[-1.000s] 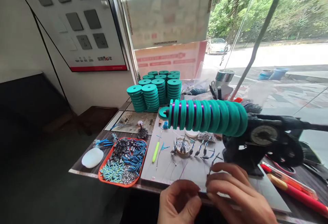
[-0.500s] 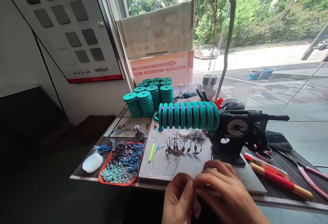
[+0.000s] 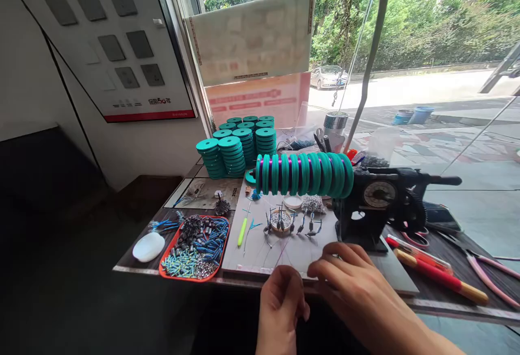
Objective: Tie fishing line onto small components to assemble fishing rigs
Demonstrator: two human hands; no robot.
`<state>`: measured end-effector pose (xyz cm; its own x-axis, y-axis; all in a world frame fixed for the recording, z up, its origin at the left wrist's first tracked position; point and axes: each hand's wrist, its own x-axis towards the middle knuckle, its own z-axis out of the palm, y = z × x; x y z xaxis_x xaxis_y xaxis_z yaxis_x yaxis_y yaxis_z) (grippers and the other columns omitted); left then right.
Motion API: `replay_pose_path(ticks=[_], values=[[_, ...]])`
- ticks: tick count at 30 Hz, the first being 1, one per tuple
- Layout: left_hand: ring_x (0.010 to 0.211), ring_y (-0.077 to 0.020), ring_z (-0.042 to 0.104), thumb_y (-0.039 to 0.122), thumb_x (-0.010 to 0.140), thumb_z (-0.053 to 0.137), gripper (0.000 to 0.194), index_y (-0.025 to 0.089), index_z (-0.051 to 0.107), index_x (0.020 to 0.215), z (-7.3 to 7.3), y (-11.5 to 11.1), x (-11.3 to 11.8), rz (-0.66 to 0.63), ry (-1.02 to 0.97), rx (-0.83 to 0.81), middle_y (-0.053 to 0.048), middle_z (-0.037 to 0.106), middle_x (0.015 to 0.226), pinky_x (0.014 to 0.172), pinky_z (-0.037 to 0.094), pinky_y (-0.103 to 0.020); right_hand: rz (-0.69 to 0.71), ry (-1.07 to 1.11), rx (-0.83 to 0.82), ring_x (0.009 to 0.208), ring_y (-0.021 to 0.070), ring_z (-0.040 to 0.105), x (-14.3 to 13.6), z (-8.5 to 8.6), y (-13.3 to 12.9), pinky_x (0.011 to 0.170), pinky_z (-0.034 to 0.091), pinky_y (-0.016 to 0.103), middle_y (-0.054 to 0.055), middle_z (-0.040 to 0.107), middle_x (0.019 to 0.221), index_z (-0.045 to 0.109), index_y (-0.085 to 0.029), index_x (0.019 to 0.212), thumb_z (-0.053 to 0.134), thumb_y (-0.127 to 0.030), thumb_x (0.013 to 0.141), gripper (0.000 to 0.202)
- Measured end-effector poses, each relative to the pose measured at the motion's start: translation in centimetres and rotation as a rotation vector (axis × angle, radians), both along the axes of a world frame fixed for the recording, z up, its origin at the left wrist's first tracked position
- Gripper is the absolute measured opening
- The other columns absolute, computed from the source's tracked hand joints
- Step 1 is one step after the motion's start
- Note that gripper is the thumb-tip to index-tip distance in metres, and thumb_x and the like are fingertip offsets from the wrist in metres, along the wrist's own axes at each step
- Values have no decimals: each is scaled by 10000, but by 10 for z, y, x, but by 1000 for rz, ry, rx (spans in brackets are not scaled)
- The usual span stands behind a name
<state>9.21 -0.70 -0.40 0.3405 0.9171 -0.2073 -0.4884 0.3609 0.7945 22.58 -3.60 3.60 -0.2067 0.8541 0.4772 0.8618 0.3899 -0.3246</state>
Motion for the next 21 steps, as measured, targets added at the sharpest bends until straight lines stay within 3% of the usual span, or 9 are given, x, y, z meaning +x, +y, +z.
replay_pose_path(ticks=[4,14,21], values=[[429,-40,304,478,630,762,385,144,578,677,-3,-4,8,119,80,17,82,385,501,409,273,-162,-21,-45,39,677,182,470,0,-2,-2,659,342,282,-13,524,605,472,-193,664,510,-43,822,221],[391,-43,282,539,636,724,431,156,528,618,-9,-7,12,148,127,98,89,362,464,380,237,-173,-28,-128,137,659,187,456,-3,-1,1,676,319,288,4,520,582,485,-196,611,350,-146,938,358],[392,-50,299,538,645,718,417,159,542,634,-9,-10,12,155,139,91,81,384,464,386,247,-176,-8,-88,71,666,185,455,-5,4,-2,676,303,298,3,547,612,524,-202,636,355,-254,960,369]])
